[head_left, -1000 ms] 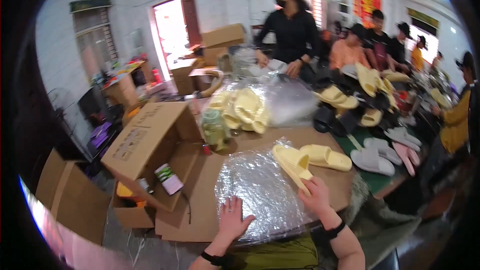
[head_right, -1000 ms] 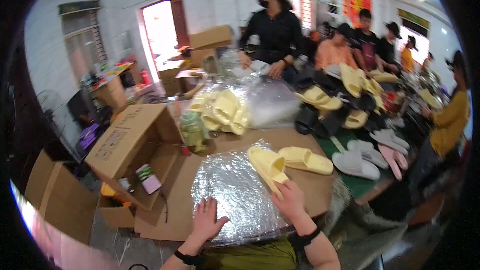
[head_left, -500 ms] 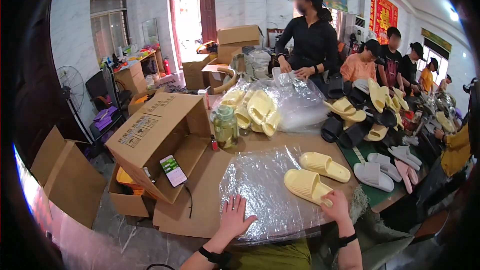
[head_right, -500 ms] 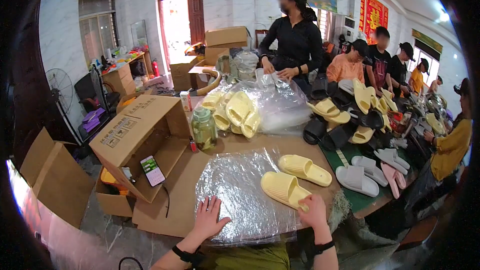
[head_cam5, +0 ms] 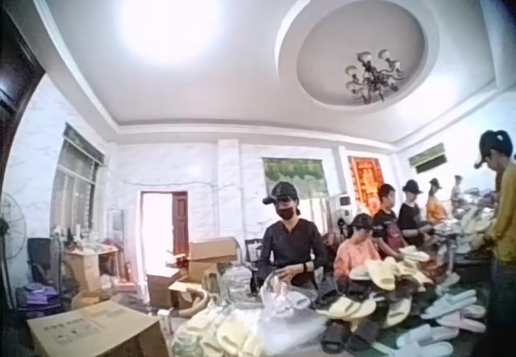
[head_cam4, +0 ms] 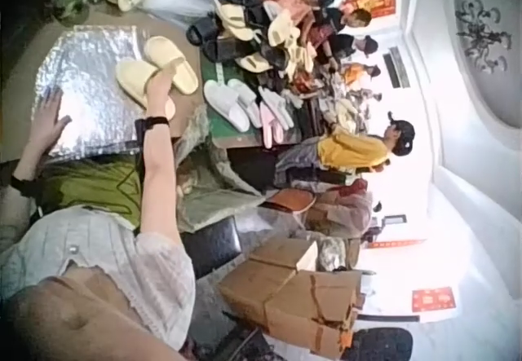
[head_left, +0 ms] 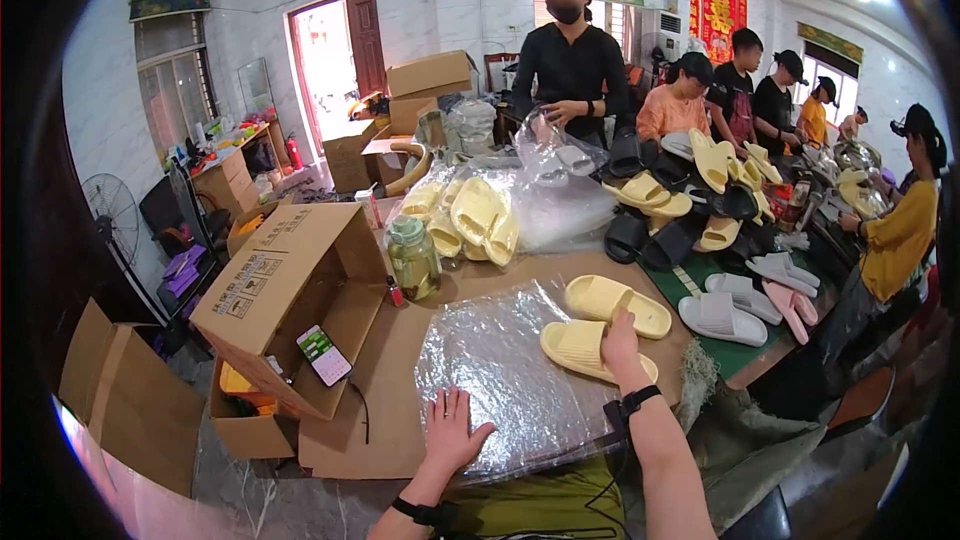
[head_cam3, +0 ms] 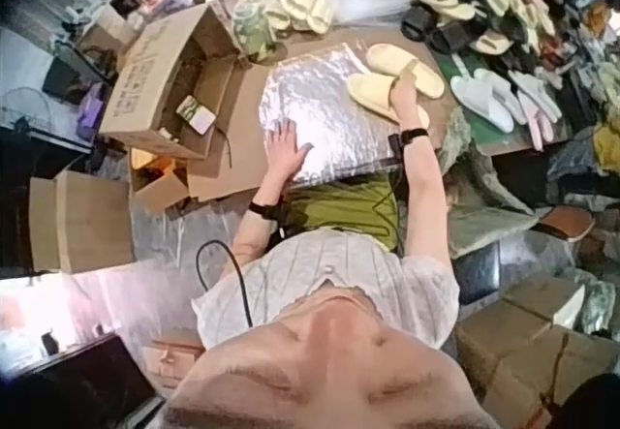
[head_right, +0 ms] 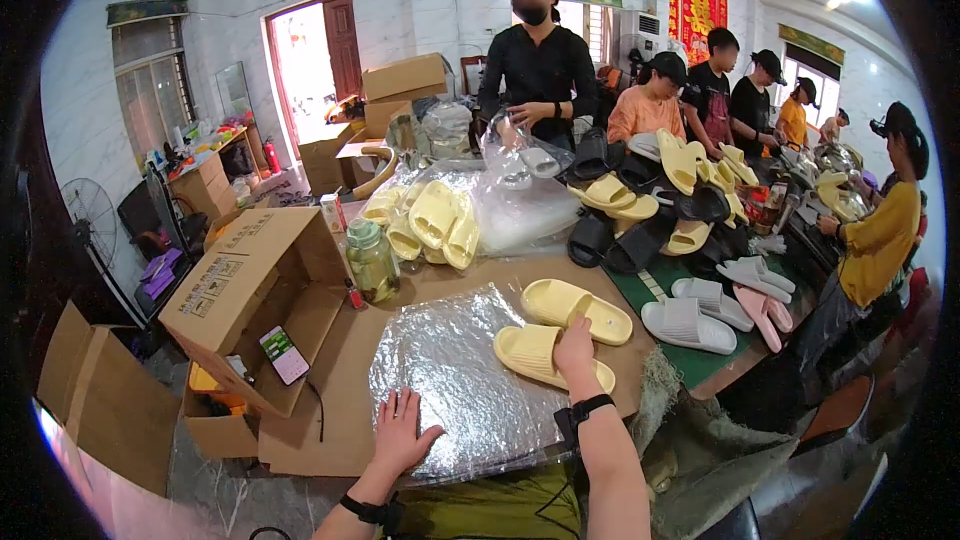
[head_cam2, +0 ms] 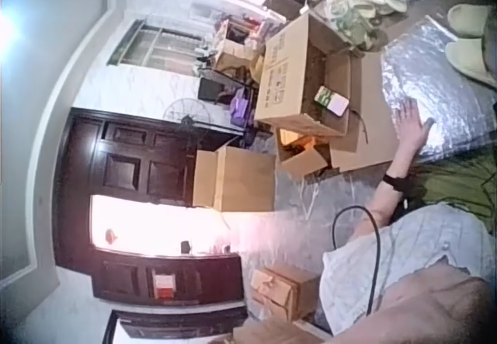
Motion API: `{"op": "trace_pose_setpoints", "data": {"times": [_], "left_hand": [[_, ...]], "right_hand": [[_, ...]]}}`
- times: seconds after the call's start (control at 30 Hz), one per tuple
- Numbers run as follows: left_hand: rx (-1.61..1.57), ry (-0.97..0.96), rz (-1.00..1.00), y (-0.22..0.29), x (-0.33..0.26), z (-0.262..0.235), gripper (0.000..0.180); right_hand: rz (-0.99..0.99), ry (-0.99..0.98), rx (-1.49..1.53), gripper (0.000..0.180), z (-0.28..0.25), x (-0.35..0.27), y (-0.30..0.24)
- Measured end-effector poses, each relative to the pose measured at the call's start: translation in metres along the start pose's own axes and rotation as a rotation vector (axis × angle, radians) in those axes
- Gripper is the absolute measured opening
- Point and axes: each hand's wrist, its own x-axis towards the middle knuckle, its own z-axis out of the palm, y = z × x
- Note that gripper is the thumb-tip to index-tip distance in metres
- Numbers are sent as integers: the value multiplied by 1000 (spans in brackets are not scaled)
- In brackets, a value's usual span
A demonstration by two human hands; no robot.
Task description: Packing finished shoes (sandals and slides) into individual plastic bags at a manufacturing facility.
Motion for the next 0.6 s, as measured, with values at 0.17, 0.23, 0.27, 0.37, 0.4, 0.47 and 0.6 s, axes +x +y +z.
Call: {"op": "trace_pose_setpoints", "data": {"times": [0.17, 0.23, 0.27, 0.37, 0.4, 0.47, 0.6], "left_hand": [[-16, -14, -35, -2, -3, -3, 90], [-1, -28, -33, -1, 1, -2, 90], [-7, -26, -32, 0, 2, -1, 90], [22, -34, -45, -3, -1, -1, 91], [21, -26, -22, -2, 2, 2, 91], [-30, 3, -37, -2, 0, -2, 83], [-6, 12, 14, -4, -2, -4, 60]], "right_hand": [[-227, 124, -308, 16, -8, -5, 12], [-270, 243, -251, 15, -16, 1, 23], [-214, 290, -248, 14, -19, 1, 30], [-185, 390, -25, 16, -42, -9, 26], [-287, 513, 31, 20, -54, -14, 27], [-279, 467, 37, 21, -72, -29, 0], [-271, 292, 209, 21, -89, -74, -51]]}}
